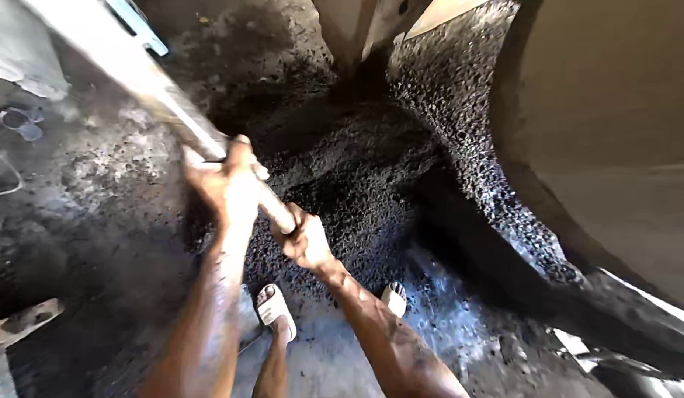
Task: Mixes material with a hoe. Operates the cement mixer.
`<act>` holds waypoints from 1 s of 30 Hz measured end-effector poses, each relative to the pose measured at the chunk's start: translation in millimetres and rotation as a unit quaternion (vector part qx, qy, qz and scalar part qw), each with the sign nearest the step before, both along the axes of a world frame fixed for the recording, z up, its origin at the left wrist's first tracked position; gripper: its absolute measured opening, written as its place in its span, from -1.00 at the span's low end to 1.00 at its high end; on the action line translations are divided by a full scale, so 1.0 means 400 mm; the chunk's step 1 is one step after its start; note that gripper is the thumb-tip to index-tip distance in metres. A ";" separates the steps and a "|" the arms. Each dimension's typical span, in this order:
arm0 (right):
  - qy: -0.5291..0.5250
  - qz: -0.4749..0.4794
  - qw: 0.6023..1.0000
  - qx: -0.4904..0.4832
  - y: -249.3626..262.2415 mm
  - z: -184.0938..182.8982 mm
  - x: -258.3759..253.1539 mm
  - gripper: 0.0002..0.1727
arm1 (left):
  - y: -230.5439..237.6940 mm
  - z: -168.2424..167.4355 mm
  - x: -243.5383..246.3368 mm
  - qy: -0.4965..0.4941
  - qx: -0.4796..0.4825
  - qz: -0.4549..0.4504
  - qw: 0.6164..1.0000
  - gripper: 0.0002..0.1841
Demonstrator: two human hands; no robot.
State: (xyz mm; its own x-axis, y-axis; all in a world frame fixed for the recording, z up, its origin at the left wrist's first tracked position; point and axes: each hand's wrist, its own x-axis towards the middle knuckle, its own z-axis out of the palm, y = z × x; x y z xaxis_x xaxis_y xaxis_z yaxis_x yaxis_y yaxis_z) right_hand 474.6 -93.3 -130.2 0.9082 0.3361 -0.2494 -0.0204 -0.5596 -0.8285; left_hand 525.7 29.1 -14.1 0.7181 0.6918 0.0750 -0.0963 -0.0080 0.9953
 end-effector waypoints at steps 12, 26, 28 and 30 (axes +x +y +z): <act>0.314 -0.102 0.917 -0.224 -0.507 -0.221 -0.497 -0.49 | -0.520 -0.587 -0.318 0.380 -0.334 -0.110 0.856 -0.67; 0.326 -0.206 0.905 -0.178 -0.520 -0.363 -0.206 -0.58 | -0.597 -0.789 0.035 0.415 -0.245 -0.199 0.853 -0.67; 0.340 -0.202 0.899 -0.189 -0.514 -0.303 -0.282 -0.59 | -0.595 -0.742 -0.051 0.425 -0.276 -0.203 0.838 -0.65; 0.344 -0.191 0.898 -0.195 -0.512 -0.232 -0.377 -0.56 | -0.590 -0.669 -0.162 0.419 -0.302 -0.189 0.835 -0.61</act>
State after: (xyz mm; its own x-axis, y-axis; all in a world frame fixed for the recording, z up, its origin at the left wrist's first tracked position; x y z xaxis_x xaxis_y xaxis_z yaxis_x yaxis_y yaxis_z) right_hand 324.0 -298.2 -223.1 0.5238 -0.2028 -0.8273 -0.7055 -0.6475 -0.2880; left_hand 461.0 -207.1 -281.8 0.5187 0.1341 -0.8444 0.7547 0.3922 0.5259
